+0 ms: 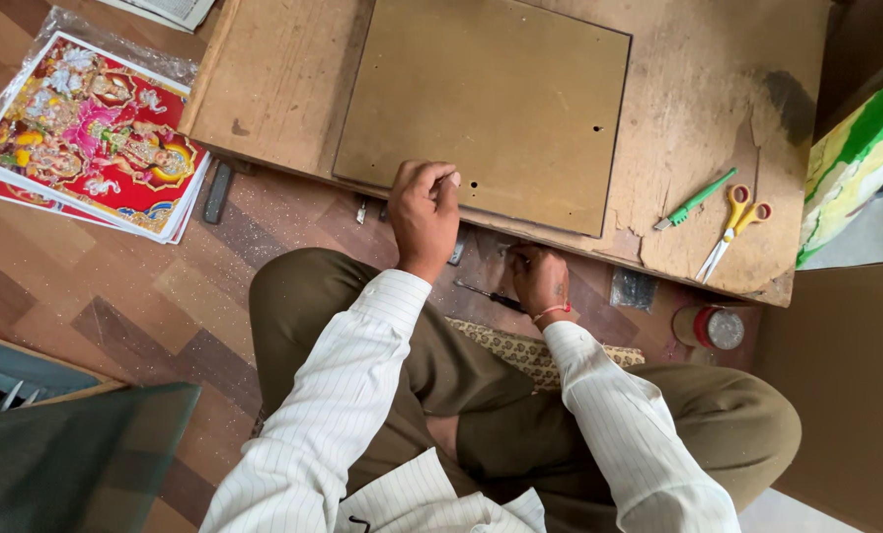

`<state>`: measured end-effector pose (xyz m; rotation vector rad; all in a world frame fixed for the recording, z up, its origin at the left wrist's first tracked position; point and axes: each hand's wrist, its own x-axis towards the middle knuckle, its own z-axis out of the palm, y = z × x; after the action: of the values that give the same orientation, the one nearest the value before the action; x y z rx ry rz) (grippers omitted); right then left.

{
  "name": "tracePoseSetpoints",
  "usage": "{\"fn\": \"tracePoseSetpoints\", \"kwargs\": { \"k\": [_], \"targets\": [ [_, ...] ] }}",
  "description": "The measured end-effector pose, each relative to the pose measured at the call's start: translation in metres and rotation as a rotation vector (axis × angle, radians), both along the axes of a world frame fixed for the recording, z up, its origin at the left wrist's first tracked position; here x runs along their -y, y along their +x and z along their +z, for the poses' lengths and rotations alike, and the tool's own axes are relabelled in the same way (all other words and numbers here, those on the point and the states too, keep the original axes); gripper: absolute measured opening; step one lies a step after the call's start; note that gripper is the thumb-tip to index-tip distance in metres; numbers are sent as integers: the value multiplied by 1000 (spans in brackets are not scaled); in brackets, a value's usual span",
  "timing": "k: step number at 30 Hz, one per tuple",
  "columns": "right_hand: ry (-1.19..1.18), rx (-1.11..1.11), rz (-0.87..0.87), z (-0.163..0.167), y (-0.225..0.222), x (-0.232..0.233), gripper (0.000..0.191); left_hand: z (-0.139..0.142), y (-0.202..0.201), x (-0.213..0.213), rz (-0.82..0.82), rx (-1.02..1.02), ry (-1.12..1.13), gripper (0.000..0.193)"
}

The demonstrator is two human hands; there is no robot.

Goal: The person sits on the floor at a low workbench and fastens small nails along the edge of a square frame backing board, using a small hand tool to drive each fastener in. They reposition and turn the board between fasteners and work along its edges.

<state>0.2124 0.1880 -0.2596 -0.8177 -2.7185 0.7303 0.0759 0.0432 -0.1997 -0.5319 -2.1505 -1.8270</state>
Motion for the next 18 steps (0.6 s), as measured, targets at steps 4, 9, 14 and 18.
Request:
{"fn": "tracePoseSetpoints", "kwargs": {
  "k": [4, 9, 14, 18],
  "targets": [
    [-5, -3, -6, -6, -13, 8, 21, -9, -4, -2, -3, 20, 21, 8],
    [57, 4, -50, -17, -23, 11, 18, -14, -6, -7, 14, -36, 33, 8],
    [88, -60, -76, -23, -12, 3, 12, -18, 1, -20, -89, -84, -31, 8],
    [52, -113, -65, -21, 5, -2, 11, -23, 16, -54, -336, -127, -173, 5]
  ]
}}
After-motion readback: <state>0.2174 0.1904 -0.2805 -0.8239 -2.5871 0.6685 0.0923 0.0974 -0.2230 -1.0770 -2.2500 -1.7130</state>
